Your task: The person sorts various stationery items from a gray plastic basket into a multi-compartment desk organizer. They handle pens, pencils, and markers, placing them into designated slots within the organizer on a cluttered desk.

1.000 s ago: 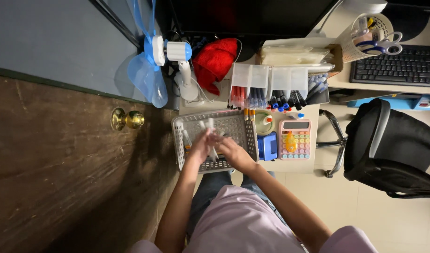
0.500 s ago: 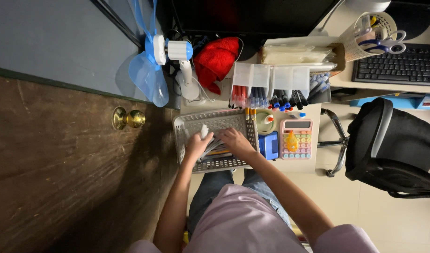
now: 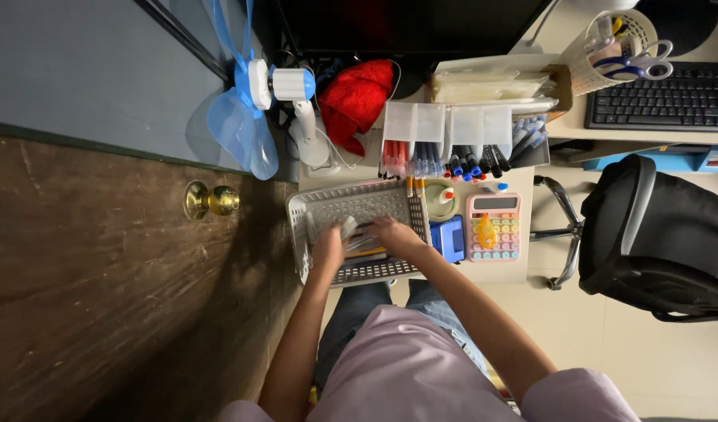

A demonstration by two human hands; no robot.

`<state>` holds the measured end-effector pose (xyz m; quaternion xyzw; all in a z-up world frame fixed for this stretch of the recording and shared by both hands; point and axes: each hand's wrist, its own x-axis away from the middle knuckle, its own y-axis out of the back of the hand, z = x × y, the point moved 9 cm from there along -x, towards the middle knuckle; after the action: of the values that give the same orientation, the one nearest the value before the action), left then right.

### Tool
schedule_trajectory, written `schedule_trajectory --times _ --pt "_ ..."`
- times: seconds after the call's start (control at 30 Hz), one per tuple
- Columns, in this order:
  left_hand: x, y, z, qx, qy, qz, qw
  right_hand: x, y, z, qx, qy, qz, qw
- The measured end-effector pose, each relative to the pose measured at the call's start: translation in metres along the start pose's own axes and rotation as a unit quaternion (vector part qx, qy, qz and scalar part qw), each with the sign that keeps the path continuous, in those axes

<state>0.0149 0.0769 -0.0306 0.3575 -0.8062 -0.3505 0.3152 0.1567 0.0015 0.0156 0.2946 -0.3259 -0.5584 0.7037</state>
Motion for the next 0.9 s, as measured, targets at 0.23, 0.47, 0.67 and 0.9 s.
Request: schedule_trajectory --times 0.23,0.47,0.67,0.9 --pt "-0.002 0.016 -0.019 -0.02 0.025 0.092 0.995 0.012 0.017 -0.006 -0.189 -0.032 0.003 0.981" --pt "-0.011 0.018 -0.039 0.058 -0.024 0.052 0.997 0.017 0.027 -0.016 -0.232 -0.039 -0.089 0.968" --pt "-0.016 0.019 -0.064 0.155 -0.021 0.073 0.985 0.022 0.063 -0.004 -0.357 -0.152 -0.115 0.915" --pt "-0.024 -0.022 -0.055 0.257 -0.057 0.107 0.959 0.03 0.082 0.003 -0.313 -0.112 -0.171 0.927"
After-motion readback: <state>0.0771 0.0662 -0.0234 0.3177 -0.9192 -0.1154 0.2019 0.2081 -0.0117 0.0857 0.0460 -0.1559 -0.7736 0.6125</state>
